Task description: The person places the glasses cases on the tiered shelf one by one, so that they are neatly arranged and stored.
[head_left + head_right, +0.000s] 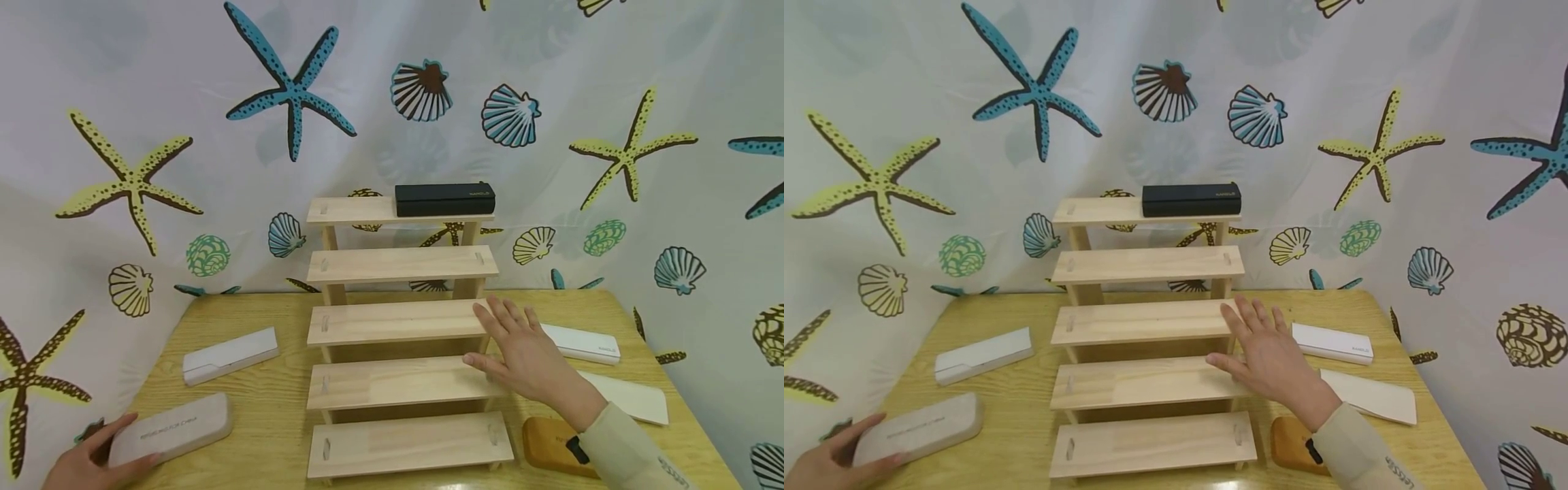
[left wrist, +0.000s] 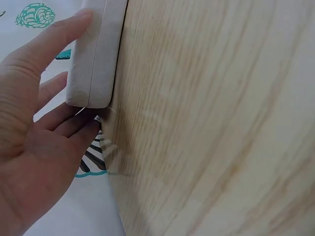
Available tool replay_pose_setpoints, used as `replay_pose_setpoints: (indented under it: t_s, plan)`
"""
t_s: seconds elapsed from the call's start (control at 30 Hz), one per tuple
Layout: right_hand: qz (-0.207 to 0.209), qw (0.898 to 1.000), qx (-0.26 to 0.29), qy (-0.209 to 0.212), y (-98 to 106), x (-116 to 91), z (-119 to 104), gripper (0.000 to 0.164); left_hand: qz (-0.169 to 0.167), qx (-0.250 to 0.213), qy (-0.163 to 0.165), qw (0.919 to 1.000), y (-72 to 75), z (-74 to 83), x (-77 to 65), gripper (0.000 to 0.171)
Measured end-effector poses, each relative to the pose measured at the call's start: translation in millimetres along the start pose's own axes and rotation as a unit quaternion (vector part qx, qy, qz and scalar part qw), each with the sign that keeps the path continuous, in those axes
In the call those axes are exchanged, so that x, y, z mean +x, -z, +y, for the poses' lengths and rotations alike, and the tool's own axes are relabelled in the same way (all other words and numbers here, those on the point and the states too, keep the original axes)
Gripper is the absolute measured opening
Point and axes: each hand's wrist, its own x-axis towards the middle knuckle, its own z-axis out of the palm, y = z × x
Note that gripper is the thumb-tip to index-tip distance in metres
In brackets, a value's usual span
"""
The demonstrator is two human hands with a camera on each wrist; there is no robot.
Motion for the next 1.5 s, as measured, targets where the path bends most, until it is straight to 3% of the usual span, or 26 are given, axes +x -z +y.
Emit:
replay_pose_setpoints:
  t_s: [0.2,0.5,0.73,0.93,1.1,1.27,1.37,1.5]
  plan:
    - [0.000,1.000,-0.001,-0.002,-1,-1,1,0.087,-0.052,-0.021,-0.019,0.9983,2.3,-10.3,10.0,0.142]
    - [-0.002,1.000,-0.005,-0.003,-2,-2,2,0.087,-0.045,-0.009,-0.044,0.9980,1.8,-18.5,20.2,0.144]
    - [-0.003,1.000,-0.004,-0.002,-3,-2,1,0.086,-0.047,-0.025,-0.015,0.9985,1.0,-16.8,13.2,0.144]
    - [-0.002,1.000,-0.002,0.001,-2,-1,1,0.086,-0.048,-0.055,-0.004,0.9973,0.2,-21.1,16.7,0.143]
    - [-0.004,1.000,-0.003,0.001,-1,0,1,0.086,-0.033,-0.069,0.000,0.9971,3.8,-22.2,19.4,0.139]
    - [-0.005,1.000,-0.007,0.000,-1,0,1,0.086,-0.006,-0.062,-0.006,0.9981,8.6,-7.6,11.9,0.138]
    - [-0.004,1.000,-0.008,0.001,-1,0,1,0.086,0.037,-0.051,-0.025,0.9977,11.6,7.1,0.9,0.136]
    - [-0.004,1.000,-0.007,0.001,-1,0,0,0.086,0.088,-0.048,-0.076,0.9921,21.8,29.1,-16.4,0.128]
